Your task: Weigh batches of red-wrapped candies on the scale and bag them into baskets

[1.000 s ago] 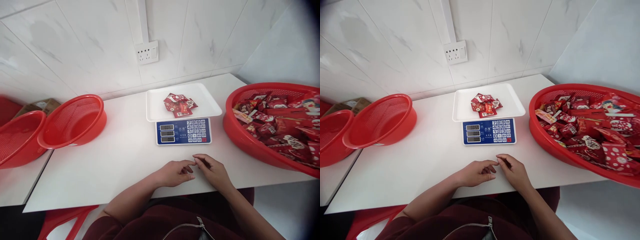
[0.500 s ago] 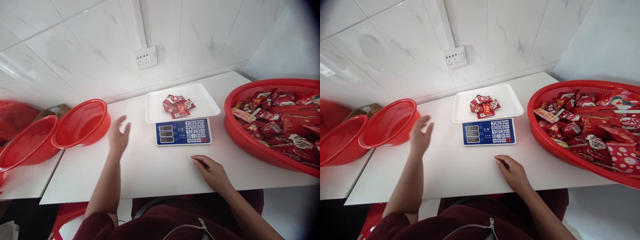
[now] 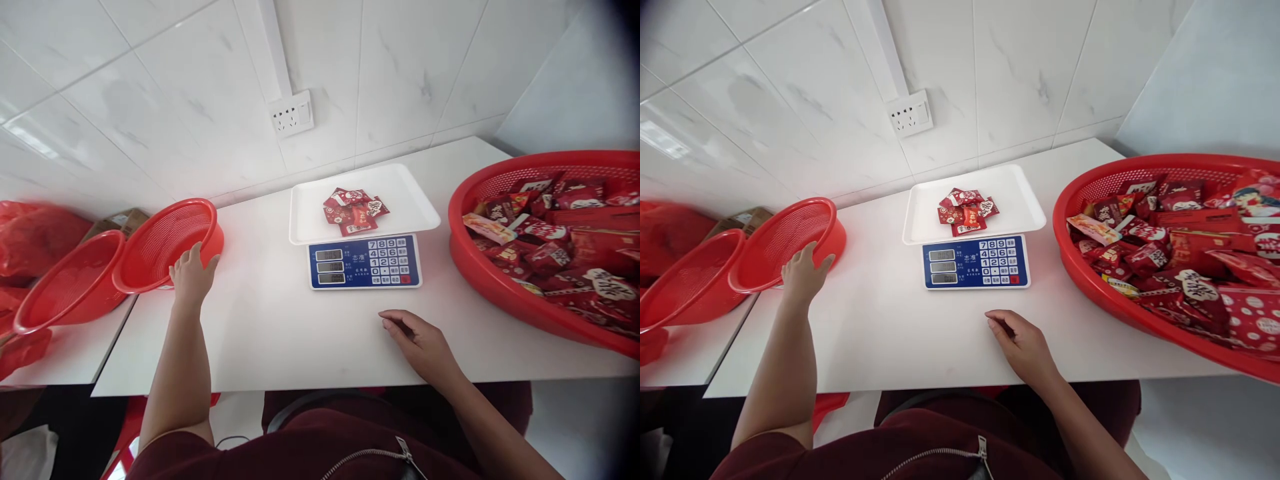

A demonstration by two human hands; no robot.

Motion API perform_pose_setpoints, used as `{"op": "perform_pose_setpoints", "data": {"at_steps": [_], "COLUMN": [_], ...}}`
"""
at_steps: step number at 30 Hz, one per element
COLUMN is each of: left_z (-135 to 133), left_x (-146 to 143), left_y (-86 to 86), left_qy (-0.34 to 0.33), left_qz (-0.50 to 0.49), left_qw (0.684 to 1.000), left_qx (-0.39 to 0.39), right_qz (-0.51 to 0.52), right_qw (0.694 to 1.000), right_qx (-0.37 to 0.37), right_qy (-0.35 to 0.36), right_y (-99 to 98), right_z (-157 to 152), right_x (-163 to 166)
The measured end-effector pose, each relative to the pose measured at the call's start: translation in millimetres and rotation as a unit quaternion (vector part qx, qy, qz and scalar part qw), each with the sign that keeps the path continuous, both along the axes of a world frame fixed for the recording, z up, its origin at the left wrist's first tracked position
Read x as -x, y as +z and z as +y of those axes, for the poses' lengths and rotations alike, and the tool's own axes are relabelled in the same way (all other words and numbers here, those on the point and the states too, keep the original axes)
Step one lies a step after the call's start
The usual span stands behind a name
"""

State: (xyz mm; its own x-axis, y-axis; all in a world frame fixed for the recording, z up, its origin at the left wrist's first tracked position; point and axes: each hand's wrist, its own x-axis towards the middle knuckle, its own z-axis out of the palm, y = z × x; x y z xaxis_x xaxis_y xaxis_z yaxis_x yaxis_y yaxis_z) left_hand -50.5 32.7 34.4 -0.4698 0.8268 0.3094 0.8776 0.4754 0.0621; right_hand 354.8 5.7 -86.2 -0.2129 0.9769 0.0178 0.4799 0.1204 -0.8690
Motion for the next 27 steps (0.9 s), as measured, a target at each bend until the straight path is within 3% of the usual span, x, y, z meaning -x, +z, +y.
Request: {"op": "perform_pose_setpoints", "data": {"at_steps": [7,15,27], "left_z": [2,-2,8], "left_x": [-22,-64,-88], "left_y": [-4.3,-18.0,-14.6], "left_qy": [-0.049,-0.187,-0.288], "left_qz": [-0.054,-0.023,-0.046], "left_qw": [0.996,0.98,0.953], "left_qx": [-0.055,-0.07,-0.078], "right_qz": [-0.004,-0.034,-0.06], "right_qw": [1.0,0.999,0.998], "right_qx": [-0.003,-0.002,-0.029], "right_qy": [-0.008,-0.014,-0.005], "right_y": [-0.7,-2.9,-1.5], "right_z": [-1,0,-2], "right_x": [0,1,5]}}
